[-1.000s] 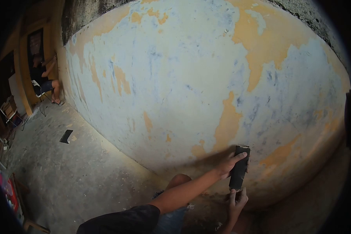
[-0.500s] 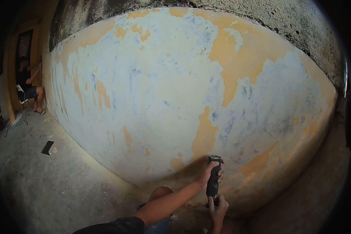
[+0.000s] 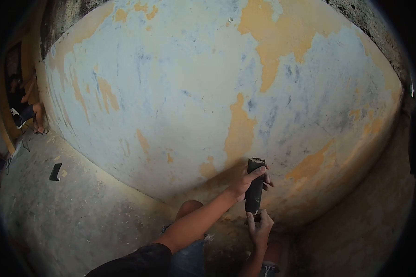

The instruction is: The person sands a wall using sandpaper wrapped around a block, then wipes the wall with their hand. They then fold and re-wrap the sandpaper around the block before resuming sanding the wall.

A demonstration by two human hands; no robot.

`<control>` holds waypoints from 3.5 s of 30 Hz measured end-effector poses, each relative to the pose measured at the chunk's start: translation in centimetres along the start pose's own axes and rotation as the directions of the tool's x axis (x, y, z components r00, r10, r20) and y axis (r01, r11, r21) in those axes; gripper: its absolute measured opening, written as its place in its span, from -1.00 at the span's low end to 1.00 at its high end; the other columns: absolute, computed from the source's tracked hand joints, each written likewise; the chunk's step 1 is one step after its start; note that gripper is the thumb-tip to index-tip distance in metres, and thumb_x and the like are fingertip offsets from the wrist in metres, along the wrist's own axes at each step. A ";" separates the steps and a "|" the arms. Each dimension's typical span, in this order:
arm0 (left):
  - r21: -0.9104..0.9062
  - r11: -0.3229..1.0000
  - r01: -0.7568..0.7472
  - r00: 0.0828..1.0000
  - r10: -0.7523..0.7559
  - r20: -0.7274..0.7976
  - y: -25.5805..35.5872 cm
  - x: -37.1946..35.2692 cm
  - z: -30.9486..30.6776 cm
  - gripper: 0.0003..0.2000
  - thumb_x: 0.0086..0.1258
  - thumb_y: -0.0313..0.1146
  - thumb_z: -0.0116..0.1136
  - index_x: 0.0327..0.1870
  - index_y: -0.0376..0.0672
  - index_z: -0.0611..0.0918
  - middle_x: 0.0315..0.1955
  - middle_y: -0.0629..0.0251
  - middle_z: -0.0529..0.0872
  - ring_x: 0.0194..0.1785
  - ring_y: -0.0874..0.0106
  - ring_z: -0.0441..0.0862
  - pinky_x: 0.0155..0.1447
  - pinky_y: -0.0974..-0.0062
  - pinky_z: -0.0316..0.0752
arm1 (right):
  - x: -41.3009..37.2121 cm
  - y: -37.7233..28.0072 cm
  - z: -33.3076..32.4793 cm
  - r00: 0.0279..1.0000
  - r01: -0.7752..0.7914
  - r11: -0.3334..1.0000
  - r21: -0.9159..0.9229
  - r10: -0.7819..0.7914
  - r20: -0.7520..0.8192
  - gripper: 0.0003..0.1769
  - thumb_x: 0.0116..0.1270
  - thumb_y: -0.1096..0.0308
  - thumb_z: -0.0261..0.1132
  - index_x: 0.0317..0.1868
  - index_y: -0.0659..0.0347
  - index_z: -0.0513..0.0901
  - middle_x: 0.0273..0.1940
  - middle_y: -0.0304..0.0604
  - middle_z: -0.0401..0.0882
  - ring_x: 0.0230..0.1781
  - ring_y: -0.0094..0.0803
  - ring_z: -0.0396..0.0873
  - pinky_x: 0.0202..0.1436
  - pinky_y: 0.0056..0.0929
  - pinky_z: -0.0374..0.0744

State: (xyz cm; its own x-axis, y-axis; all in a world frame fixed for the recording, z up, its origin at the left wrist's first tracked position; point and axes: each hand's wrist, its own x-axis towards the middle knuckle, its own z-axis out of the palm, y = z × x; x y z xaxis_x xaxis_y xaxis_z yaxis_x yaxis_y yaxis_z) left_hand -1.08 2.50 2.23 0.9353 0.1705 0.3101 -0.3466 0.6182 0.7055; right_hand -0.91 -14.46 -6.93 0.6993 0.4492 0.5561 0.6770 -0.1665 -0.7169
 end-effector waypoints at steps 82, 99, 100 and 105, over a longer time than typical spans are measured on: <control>-0.005 0.999 0.053 0.918 -0.047 0.394 -1.3 -0.3 2.1 -0.46 0.18 -0.25 0.42 0.06 -0.05 0.31 -0.38 0.37 0.45 -0.52 0.51 0.52 -0.31 0.47 0.47 | -0.3 0.4 -1.0 0.885 -0.453 0.518 0.726 0.160 0.438 -0.25 0.53 -0.40 -0.32 -0.06 0.19 0.39 -0.57 -0.31 0.25 -0.68 -0.33 0.46 -0.49 -0.39 0.48; -0.103 0.991 0.088 0.968 -0.061 0.242 -1.7 0.4 1.5 -0.61 0.46 -0.18 0.21 0.14 -0.13 0.37 -0.31 0.33 0.49 -0.20 0.36 0.58 -0.02 0.32 0.49 | 0.4 0.3 -2.0 0.908 -0.400 0.520 0.755 0.113 0.403 -0.66 0.57 0.09 0.18 -0.18 0.24 0.43 -0.57 -0.33 0.30 -0.63 -0.53 0.44 -0.49 -0.47 0.54; -0.042 0.995 0.086 0.969 -0.074 0.234 -1.7 0.4 1.3 -0.60 0.50 -0.18 0.17 0.19 -0.16 0.36 -0.27 0.32 0.50 -0.16 0.36 0.58 0.01 0.32 0.49 | 0.4 0.4 -2.2 0.917 -0.385 0.585 0.714 0.152 0.370 -0.65 0.57 0.10 0.18 -0.17 0.26 0.45 -0.57 -0.32 0.36 -0.63 -0.54 0.47 -0.49 -0.49 0.52; 0.006 0.998 0.055 0.978 -0.055 0.200 -2.3 0.4 1.4 -0.61 0.54 -0.19 0.13 0.22 -0.19 0.36 -0.23 0.30 0.54 -0.12 0.35 0.62 0.03 0.32 0.53 | 0.5 -0.5 -3.0 0.935 -0.349 0.717 0.604 0.221 0.279 -0.66 0.55 0.15 0.20 -0.10 0.35 0.51 -0.56 -0.28 0.48 -0.62 -0.54 0.57 -0.50 -0.53 0.50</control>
State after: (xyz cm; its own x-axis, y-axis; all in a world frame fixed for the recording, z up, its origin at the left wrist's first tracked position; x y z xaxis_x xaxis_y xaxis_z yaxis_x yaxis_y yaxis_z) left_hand 0.00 0.12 1.62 0.9196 -0.0210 0.3922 -0.2950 0.6222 0.7251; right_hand -0.21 -16.74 -5.02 0.7391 0.6277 0.2443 0.1024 0.2538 -0.9618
